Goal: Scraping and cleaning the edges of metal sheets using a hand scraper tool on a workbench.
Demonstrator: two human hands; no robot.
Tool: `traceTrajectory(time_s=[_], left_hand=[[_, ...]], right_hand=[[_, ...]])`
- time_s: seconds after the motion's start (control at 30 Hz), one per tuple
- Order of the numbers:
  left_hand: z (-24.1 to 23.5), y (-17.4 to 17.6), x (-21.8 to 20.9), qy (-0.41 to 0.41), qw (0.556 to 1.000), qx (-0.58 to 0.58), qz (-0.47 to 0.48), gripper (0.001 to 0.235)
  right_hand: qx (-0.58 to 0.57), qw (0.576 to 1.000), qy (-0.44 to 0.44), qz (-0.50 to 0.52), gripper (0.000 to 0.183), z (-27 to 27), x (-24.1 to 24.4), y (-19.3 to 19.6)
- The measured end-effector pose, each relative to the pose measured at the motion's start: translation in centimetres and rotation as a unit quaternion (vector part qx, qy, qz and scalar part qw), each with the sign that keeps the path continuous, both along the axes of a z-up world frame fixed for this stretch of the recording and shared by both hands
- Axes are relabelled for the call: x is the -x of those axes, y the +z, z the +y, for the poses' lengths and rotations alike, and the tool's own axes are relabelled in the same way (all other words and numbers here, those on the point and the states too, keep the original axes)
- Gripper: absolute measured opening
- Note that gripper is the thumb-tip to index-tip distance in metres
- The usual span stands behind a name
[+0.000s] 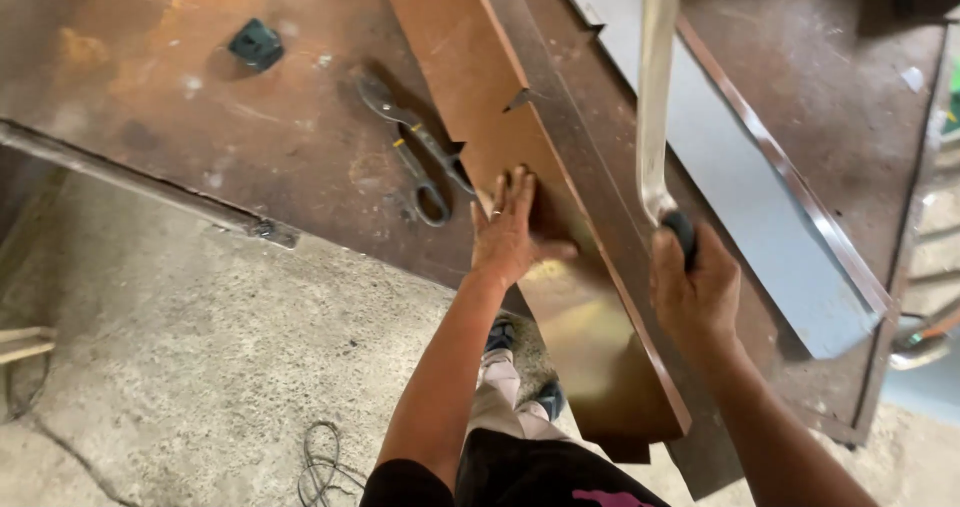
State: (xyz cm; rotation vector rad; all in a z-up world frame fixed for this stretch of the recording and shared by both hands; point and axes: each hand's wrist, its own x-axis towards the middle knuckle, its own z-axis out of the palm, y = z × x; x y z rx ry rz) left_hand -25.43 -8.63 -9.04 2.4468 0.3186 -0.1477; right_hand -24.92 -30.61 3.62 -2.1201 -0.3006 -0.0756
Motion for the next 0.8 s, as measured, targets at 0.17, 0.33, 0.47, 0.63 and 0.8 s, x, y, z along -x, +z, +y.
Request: traceTrajectory(time_s=[0.17,0.33,0.47,0.63,0.8], left_hand=[[6.3,-2.8,-0.3,0.101,0.983,-0.119,0.092,0.059],[12.4,-5.2,0.2,0.038,0.920,-0.337,0.196,0.061],[16.4,-5.9,0.8,0.054,0.908,-0.371,0.189,0.060],[16.4,-7.6,-1.9,0.313,0.920,-0.186,0.145,0.093],[14.6,-1.3,-5.7,0.324,0.914,-0.149,0.193,0.117]], right_hand=[[0.319,0.932,-0.066,0.158,0.083,-1.6,0.1,-7.0],[0.353,0.889,-0.086,0.279,0.072,-0.4,-1.2,-7.9],[0.324,0.895,-0.102,0.290,0.069,-0.4,-1.3,-8.9],[0.302,0.898,-0.106,0.301,0.068,-0.6,-0.9,-8.7],[0.298,0.900,-0.114,0.298,0.068,-0.7,-0.9,-9.1]])
